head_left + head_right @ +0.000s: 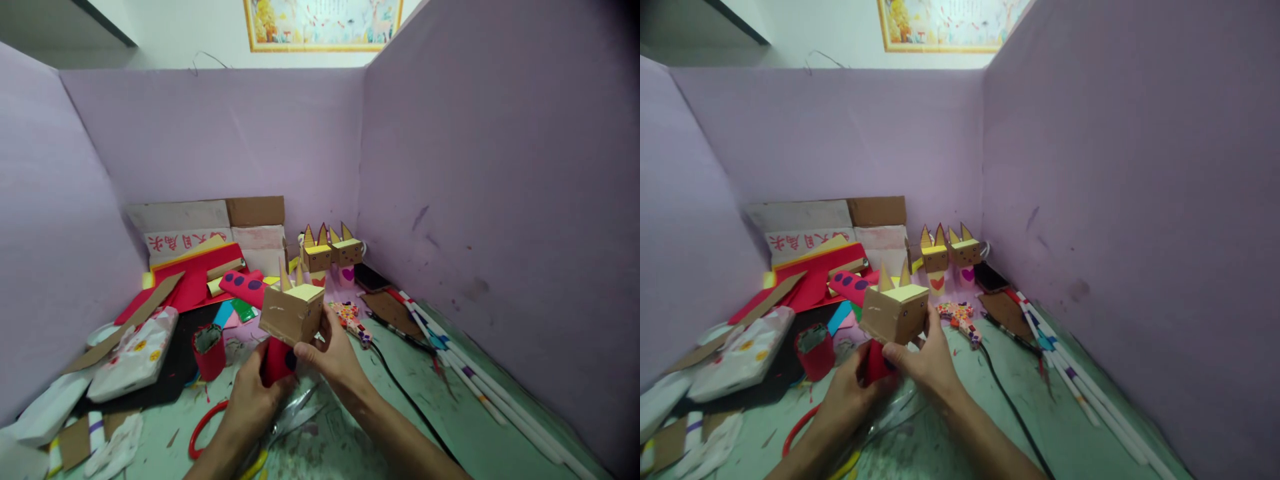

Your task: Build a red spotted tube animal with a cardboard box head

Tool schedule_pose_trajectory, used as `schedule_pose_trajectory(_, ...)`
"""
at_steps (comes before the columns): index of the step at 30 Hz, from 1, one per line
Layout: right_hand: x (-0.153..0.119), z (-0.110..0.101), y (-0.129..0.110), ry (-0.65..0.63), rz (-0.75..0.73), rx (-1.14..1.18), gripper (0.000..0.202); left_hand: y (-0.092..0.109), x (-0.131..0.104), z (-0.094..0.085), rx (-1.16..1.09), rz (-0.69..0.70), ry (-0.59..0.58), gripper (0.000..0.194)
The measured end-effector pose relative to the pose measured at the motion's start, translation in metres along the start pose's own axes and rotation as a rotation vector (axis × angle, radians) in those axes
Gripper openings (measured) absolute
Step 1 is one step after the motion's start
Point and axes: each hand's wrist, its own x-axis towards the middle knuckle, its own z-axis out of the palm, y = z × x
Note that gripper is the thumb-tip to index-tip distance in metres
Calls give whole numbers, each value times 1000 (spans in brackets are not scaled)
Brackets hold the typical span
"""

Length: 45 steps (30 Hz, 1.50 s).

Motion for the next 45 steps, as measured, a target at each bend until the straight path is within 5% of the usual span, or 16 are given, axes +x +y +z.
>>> schedule_pose_trajectory(5,-2,1,6,48,-47,-49,102,3,-2,3,3,-25,-22,55)
schedule_pose_trajectory(17,-5,7,2,222,45,-246,81,-1,-3,6,113,10,-50,44)
schedule_pose_trajectory(35,-5,8,0,273,-50,-226,79,-11,0,9,87,47,-67,48)
schedule_pose_trajectory(42,5,-6,-12,161,-43,71,66,-11,0,3,50,127,-17,57)
schedule_pose_trajectory(45,12,-18,-24,125,2,228,58,-5,3,-5,25,189,90,57)
